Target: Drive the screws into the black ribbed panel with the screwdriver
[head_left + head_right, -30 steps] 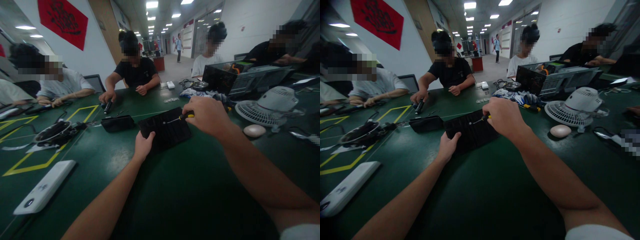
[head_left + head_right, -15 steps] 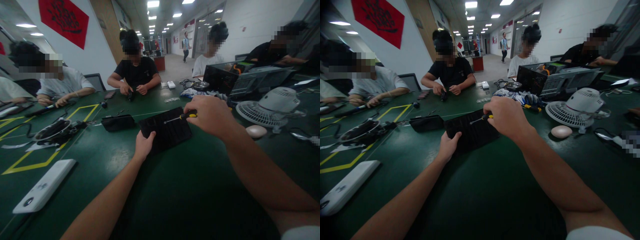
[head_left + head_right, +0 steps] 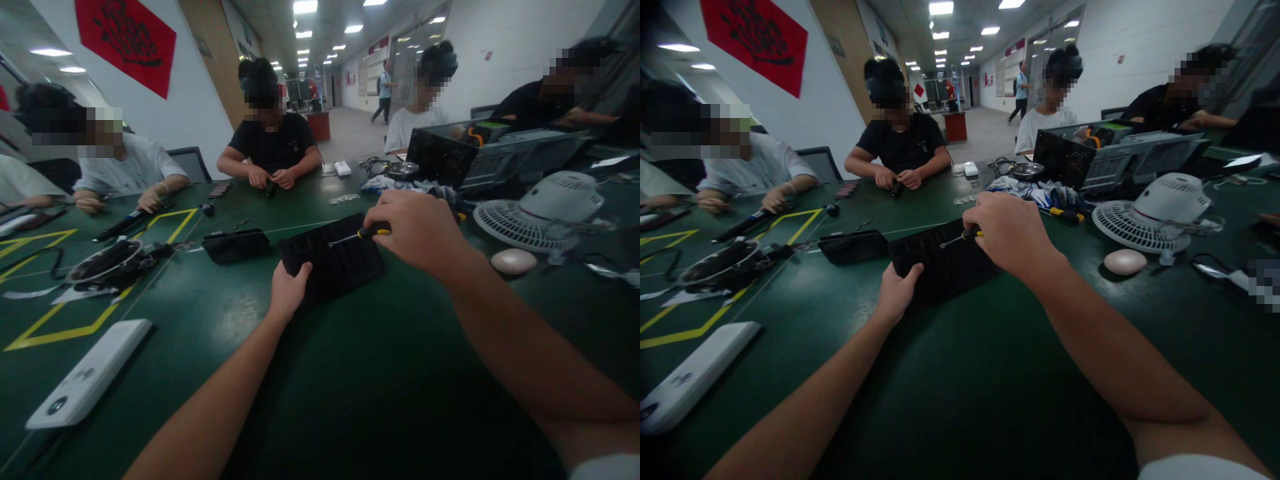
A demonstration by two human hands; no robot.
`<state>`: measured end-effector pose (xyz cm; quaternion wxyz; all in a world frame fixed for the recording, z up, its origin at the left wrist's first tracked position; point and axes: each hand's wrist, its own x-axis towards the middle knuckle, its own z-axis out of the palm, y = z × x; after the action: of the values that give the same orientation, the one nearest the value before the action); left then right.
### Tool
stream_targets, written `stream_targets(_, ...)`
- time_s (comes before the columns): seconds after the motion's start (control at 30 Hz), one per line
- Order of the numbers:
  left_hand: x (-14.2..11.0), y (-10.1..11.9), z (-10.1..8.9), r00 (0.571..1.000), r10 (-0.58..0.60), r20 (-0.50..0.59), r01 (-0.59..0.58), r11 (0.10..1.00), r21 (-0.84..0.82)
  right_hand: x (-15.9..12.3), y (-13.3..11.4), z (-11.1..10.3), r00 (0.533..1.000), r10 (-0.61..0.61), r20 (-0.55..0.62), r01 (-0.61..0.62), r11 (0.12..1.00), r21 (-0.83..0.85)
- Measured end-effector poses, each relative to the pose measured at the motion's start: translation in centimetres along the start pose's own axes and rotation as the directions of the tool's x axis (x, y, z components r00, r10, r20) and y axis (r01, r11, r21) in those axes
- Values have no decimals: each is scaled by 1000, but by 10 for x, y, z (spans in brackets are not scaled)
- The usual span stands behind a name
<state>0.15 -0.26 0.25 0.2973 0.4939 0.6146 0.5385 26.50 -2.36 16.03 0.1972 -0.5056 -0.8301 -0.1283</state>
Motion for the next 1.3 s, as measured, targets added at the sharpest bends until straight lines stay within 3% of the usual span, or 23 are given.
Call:
stream_targets(0.3, 0, 1, 0, 1000, 1, 4, -1, 1000, -28, -1, -6, 3, 1000, 14, -7, -14, 1000, 12)
stream_targets(0.53, 0, -2, -1, 1000, 8, -3, -8, 1000, -13, -1, -3, 3, 993, 106, 46, -107, 994, 16)
stream_targets(0.7, 1, -2, -1, 1000, 9, 3, -9, 999, -36, -1, -3, 0, 972, 159, 173, -158, 987, -23)
stream_targets(0.9, 1, -2, 0, 1000, -5, -4, 5, 1000, -16, 1, 1, 3, 933, 157, 323, -137, 987, -84)
stream_targets(1.1, -1, 2, 1, 1000, 20, -1, -20, 1000, -13, 1, 21, 0, 949, 118, 293, -136, 990, 44)
stream_targets(1.3, 0, -2, -1, 1000, 7, 14, -7, 999, -32, 0, 25, -6, 979, 114, 170, -126, 990, 64)
